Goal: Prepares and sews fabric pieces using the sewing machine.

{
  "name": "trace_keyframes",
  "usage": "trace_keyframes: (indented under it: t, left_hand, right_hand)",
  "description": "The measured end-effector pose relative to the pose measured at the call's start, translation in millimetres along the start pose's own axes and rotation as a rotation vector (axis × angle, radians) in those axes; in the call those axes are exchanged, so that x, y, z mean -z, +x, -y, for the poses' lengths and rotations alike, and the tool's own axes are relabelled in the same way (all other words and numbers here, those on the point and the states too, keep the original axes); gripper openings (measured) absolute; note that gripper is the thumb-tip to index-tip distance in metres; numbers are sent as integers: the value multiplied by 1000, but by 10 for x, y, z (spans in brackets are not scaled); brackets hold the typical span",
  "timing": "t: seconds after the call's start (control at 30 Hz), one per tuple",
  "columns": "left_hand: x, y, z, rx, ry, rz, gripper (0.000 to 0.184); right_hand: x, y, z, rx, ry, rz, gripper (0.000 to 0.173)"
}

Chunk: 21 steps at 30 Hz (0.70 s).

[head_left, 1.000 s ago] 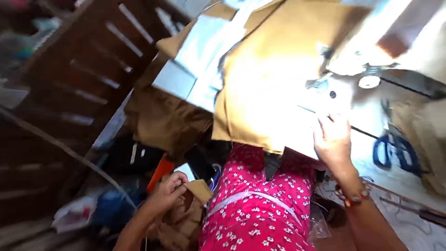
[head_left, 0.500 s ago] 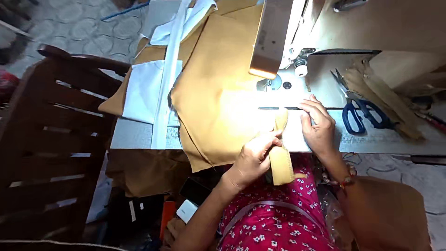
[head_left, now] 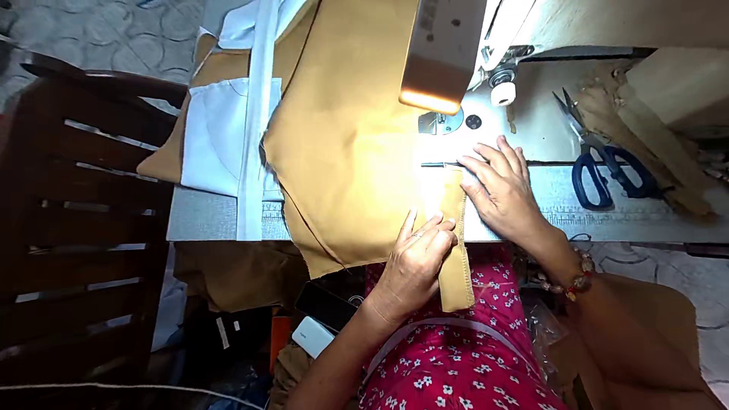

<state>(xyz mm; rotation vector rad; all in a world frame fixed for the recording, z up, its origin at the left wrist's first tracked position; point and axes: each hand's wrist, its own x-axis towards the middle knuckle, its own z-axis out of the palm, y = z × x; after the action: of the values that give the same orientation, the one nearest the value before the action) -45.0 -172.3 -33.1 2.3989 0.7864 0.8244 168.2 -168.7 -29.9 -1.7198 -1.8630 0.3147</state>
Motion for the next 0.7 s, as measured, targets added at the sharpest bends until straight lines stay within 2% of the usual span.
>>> trace_keyframes:
  t: [0.07,0.17,0.27,0.33,0.37,0.43,0.57,0.7]
  left_hand:
    - [27,4,2,-1,-16,33,14]
    - [203,101,-14,-9,-52,171,20]
    - [304,319,41,-66,73,92,22]
    - [235,478,167,-72,209,22,28]
    - [189,536,245,-52,261,39,32]
    - [124,608,372,7,316,115,37]
    - [128,637,399,62,356,192,38]
    - [126,644,386,67,376,202,37]
  right_hand:
    - [11,44,54,-29,-32,64,43]
    - [34,58,95,-32,-3,49,37]
    - [24,95,117,11,46,-10,24]
    - [8,151,120,18,63,-27,16]
    - [-8,211,113,7,67,-36,14]
    - [-71,398,40,-40,60,-87,13]
    - [0,488,13,-85,47,-30,14]
    - [-121,539,-19,-105,-6,-154,18]
